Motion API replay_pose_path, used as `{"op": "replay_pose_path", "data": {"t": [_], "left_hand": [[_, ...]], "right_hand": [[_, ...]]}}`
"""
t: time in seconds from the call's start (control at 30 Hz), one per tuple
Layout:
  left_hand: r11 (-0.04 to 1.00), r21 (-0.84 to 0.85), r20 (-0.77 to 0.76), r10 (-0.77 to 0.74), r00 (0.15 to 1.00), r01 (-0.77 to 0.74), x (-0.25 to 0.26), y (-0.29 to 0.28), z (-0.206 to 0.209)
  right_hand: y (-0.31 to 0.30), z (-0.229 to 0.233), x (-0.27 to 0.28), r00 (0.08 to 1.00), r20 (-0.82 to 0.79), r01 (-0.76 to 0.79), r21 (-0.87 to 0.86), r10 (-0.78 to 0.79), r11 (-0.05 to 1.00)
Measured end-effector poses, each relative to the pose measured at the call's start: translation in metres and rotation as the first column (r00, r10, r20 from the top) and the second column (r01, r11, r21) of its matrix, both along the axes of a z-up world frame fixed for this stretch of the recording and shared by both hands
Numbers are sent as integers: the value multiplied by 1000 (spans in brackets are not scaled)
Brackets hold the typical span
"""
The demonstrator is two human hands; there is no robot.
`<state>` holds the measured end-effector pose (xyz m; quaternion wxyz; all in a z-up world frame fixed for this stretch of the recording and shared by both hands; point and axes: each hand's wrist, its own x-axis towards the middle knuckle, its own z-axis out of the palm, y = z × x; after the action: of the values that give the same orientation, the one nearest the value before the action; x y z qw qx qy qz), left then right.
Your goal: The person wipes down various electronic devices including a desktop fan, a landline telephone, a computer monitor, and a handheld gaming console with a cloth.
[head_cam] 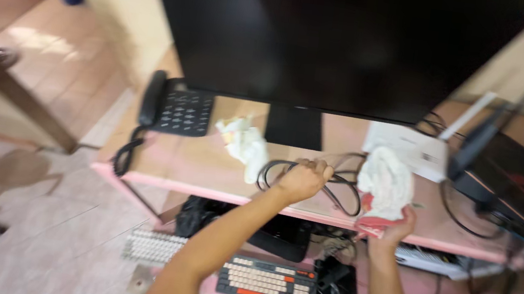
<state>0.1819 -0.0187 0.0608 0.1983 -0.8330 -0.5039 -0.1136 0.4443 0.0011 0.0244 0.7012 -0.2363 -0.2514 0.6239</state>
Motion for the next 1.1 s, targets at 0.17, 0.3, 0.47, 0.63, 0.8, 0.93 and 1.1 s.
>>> {"op": "replay_pose_path", "data": {"t": [0.17,0.3,0.47,0.63,0.8,0.93,1.1], "left_hand": [[970,97,460,-243,854,223,-119,-71,54],[987,20,322,144,936,-159,-211,-116,44],[833,-197,274,554,786,-518,-291,-158,4],[724,-263,316,689,652,-638,-317,-173,-28],[643,-356,281,765,579,-678,-299,-153,-49],[585,-407,367,808,461,-701,-274,-130,-52],[580,-439,490,795,358,-686,-246,-70,-54]], "right_hand": [[5,0,-59,991,-2,-135,-1,135,991],[9,-19,-140,898,382,-261,60,219,964],[11,3,-245,434,779,-518,-195,452,833],[26,-33,-288,149,912,-439,-285,382,852],[60,-42,-217,176,915,-275,-308,363,911],[53,10,-102,390,839,-5,-409,379,912],[29,47,-24,350,930,232,-200,110,952]]}}
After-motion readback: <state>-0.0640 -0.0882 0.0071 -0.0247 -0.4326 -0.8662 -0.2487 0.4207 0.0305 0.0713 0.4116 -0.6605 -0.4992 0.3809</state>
